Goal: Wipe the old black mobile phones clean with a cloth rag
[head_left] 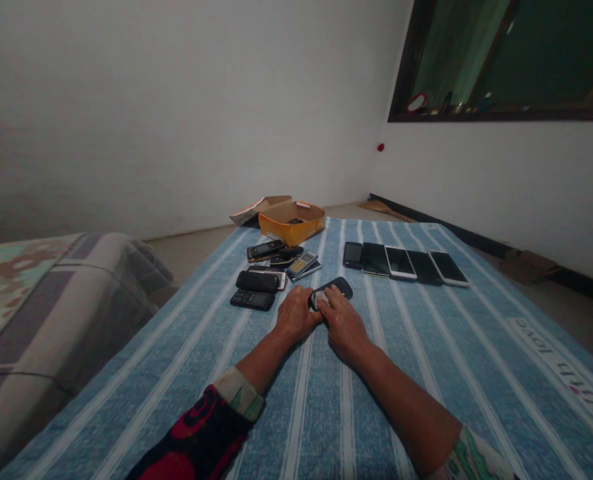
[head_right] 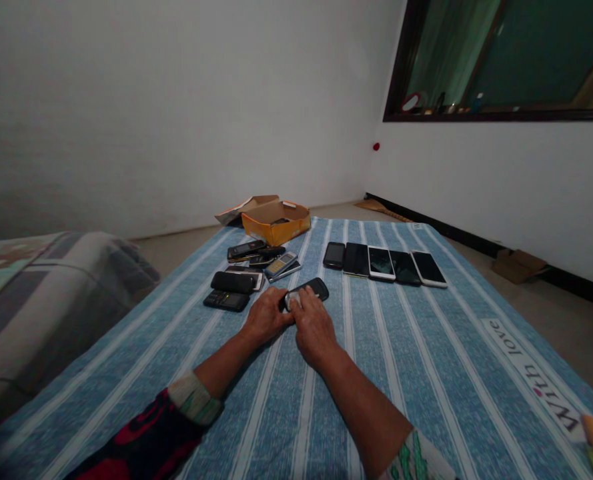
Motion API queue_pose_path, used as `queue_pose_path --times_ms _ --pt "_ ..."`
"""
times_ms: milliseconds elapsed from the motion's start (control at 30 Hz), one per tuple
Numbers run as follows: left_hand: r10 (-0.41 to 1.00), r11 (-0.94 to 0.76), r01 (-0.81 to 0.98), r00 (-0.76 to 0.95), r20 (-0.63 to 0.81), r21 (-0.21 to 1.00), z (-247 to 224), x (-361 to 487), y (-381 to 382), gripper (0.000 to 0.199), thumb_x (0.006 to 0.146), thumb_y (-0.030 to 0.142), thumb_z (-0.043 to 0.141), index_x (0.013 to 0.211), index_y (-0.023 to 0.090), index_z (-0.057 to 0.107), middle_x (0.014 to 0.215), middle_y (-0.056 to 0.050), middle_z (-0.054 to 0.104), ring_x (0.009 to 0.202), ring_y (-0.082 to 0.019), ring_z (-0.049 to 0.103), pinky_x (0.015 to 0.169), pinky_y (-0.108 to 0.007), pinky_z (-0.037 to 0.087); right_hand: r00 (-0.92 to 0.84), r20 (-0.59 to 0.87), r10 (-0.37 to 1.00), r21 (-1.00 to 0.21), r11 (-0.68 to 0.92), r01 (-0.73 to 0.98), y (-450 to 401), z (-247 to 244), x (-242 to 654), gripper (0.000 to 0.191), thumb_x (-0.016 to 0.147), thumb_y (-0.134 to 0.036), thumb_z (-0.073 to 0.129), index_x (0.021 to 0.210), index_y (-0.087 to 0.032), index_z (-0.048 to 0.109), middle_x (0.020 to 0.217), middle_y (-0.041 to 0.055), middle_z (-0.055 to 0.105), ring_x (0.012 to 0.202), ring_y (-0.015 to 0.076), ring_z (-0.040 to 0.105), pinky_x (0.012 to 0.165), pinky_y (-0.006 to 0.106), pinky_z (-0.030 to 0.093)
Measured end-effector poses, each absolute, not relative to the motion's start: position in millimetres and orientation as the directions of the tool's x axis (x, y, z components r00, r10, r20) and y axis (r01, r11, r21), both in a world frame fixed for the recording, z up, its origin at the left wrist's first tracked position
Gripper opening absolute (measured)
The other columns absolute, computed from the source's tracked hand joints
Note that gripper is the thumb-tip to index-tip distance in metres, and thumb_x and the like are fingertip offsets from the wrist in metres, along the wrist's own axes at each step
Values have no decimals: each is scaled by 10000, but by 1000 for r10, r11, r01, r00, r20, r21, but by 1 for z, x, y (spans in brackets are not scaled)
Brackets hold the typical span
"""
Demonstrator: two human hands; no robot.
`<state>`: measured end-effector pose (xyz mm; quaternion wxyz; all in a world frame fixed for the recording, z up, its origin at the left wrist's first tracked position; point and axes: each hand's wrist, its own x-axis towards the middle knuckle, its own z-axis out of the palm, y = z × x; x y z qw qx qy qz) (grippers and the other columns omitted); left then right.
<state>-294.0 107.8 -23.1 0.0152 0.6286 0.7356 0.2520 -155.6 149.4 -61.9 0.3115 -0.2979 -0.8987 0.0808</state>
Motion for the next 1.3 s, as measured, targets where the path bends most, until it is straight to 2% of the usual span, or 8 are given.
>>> queue_pose_path --times_ms 200,367,567,733,900,1033,1167,1300 --pt "940 115 904 -233 249 412 -19 -293 106 209 710 358 722 796 195 623 832 -29 586 841 -229 581 722 -306 431 -585 502 637 -359 769 529 152 -64 -155 536 805 44 458 1292 -152 569 1450 193 454 1423 271 313 1105 511 348" --pt "932 97 914 -222 286 394 -21 -293 107 146 772 318 662 832 189 627 854 -48 594 857 -236 587 740 -316 437 -639 514 573 -311 818 483 151 -64 -154 498 850 8 483 1304 -175 576 1458 171 460 1420 265 325 1115 473 355" --pt "939 117 918 -227 258 379 -20 -292 107 229 728 364 726 828 188 619 861 -44 592 878 -239 596 746 -305 439 -606 513 608 -330 792 514 158 -59 -157 495 837 25 479 1288 -154 579 1439 193 476 1401 279 361 1107 489 367" --pt "936 107 924 -218 276 367 -20 -292 107 136 795 287 639 872 176 625 877 -62 599 876 -238 599 751 -311 442 -665 536 520 -292 854 431 156 -61 -157 446 883 -32 474 1296 -172 570 1455 172 465 1415 262 336 1117 472 357" --pt "939 97 918 -213 272 384 -21 -292 107 216 732 347 720 824 181 616 854 -49 587 878 -246 592 749 -312 437 -636 527 563 -279 822 496 162 -64 -156 497 847 10 463 1309 -147 558 1444 192 470 1400 282 362 1112 479 365" --pt "937 104 927 -214 278 361 -21 -292 107 195 760 340 696 844 184 615 865 -46 590 870 -229 591 749 -299 436 -638 555 534 -285 842 457 161 -68 -157 491 877 -6 448 1342 -139 533 1451 199 463 1415 266 338 1120 497 357" --pt "940 112 935 -209 270 335 -20 -291 106 170 788 331 671 860 187 616 879 -45 599 868 -213 594 762 -288 441 -646 579 497 -215 858 467 160 -72 -158 410 908 -46 468 1304 -94 564 1415 212 501 1395 268 375 1125 457 363" --pt "945 122 936 -211 250 330 -18 -291 106 218 785 367 687 882 183 623 903 -53 606 894 -222 598 769 -292 445 -642 623 447 -95 858 505 163 -72 -153 363 942 -90 439 1266 -153 590 1347 163 572 1337 246 453 1057 431 447"
